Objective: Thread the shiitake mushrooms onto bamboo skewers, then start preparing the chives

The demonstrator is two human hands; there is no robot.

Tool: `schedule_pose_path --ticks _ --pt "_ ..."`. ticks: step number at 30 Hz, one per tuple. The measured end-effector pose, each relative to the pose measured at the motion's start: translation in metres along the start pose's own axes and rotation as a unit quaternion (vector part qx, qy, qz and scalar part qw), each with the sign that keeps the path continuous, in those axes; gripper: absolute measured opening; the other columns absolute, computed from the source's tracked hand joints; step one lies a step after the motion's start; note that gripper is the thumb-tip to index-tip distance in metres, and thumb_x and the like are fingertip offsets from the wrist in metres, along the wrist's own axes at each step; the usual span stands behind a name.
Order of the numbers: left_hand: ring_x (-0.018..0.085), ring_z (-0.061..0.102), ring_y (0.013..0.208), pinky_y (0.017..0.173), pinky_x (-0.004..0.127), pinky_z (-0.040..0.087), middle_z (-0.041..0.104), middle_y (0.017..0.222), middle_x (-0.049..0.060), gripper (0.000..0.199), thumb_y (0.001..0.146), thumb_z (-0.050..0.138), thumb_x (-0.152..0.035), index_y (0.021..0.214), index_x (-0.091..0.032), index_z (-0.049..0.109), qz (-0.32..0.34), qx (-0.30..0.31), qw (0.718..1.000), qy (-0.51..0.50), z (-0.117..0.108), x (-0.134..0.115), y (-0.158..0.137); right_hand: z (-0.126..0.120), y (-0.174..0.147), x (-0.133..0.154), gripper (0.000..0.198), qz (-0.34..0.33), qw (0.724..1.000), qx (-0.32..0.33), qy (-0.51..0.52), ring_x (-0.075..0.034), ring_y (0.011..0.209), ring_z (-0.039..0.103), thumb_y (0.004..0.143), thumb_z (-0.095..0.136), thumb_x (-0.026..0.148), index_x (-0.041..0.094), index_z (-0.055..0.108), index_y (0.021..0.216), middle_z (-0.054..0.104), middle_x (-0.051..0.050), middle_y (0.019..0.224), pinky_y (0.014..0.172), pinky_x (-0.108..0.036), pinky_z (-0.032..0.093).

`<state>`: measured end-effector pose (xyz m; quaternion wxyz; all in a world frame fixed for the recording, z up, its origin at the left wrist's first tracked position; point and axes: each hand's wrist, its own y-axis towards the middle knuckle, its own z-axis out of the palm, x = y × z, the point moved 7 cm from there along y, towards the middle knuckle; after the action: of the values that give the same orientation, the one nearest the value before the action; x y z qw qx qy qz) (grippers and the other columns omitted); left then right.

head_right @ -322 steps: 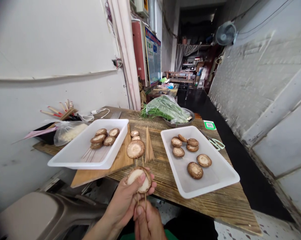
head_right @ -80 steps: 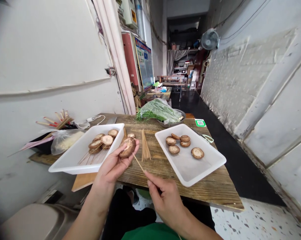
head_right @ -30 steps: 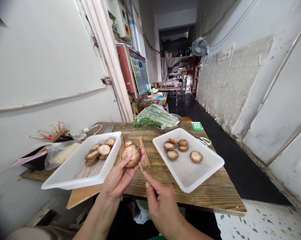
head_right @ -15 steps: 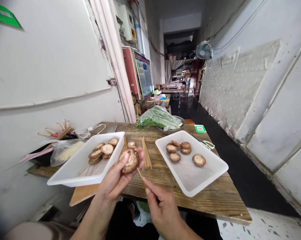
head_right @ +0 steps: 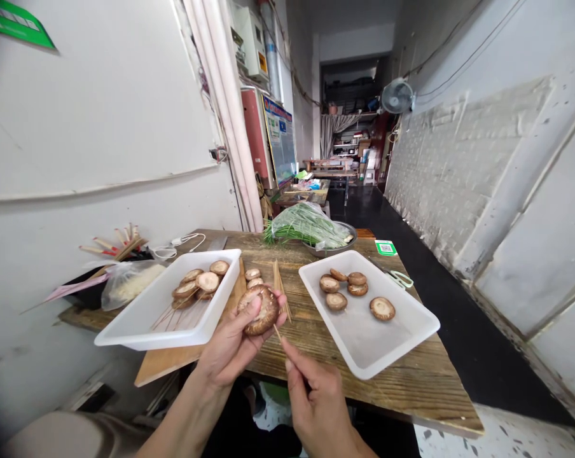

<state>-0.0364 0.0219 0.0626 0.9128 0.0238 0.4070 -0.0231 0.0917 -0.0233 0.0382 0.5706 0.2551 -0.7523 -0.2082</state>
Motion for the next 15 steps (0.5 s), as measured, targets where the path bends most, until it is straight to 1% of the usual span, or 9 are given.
schedule_pose_path --ticks 3,5,7,10,13,15 --pt "0.024 0.059 0.101 0.082 0.036 0.052 0.065 0.102 0.011 0.021 0.076 0.061 -0.014 0.097 -0.014 0.061 -0.007 0.006 1.0 -0.002 0.001 0.004 0.0 0.0 0.001 0.001 0.034 0.004 1.0 0.007 0.002 -0.014 0.052 0.057 0.087 0.045 0.022 0.018 0.062 0.115 0.063 -0.003 0.062 0.06 -0.025 0.052" --pt "0.023 0.06 0.099 0.081 0.034 0.053 0.065 0.102 0.011 0.019 0.077 0.061 -0.014 0.096 -0.013 0.062 -0.012 0.012 1.0 -0.001 0.002 0.007 0.001 0.002 0.003 -0.001 0.034 0.019 1.0 0.009 0.009 -0.015 0.053 0.057 0.087 0.044 0.024 0.016 0.062 0.116 0.063 -0.003 0.063 0.057 -0.024 0.051" --pt "0.022 0.06 0.099 0.081 0.034 0.052 0.064 0.103 0.011 0.019 0.077 0.06 -0.014 0.096 -0.013 0.062 -0.009 0.016 1.0 -0.004 0.002 0.008 0.002 0.005 0.005 -0.004 0.035 0.04 0.999 0.01 0.022 -0.014 0.051 0.054 0.088 0.043 0.025 0.015 0.062 0.115 0.061 -0.004 0.063 0.05 -0.023 0.048" --pt "0.021 0.06 0.098 0.081 0.034 0.052 0.064 0.102 0.01 0.018 0.078 0.059 -0.014 0.097 -0.014 0.061 -0.001 0.018 1.0 -0.011 0.001 0.008 0.004 0.009 0.008 -0.008 0.034 0.071 0.996 0.007 0.048 -0.012 0.047 0.048 0.089 0.042 0.028 0.013 0.062 0.112 0.055 -0.001 0.057 0.043 -0.021 0.041" --pt "0.02 0.06 0.096 0.08 0.032 0.052 0.064 0.102 0.01 0.017 0.079 0.058 -0.014 0.096 -0.012 0.06 -0.007 0.018 1.0 -0.014 0.0 0.008 0.006 0.012 0.011 -0.011 0.034 0.088 0.994 0.007 0.068 -0.011 0.045 0.042 0.088 0.042 0.03 0.012 0.061 0.11 0.046 0.002 0.053 0.04 -0.02 0.035" --pt "0.02 0.06 0.096 0.08 0.032 0.052 0.063 0.103 0.011 0.017 0.079 0.058 -0.014 0.096 -0.012 0.06 -0.014 0.012 1.0 -0.018 -0.002 0.007 0.007 0.014 0.012 -0.013 0.032 0.095 0.992 0.019 0.076 -0.01 0.043 0.036 0.089 0.042 0.032 0.011 0.061 0.105 0.039 0.004 0.051 0.039 -0.019 0.031"
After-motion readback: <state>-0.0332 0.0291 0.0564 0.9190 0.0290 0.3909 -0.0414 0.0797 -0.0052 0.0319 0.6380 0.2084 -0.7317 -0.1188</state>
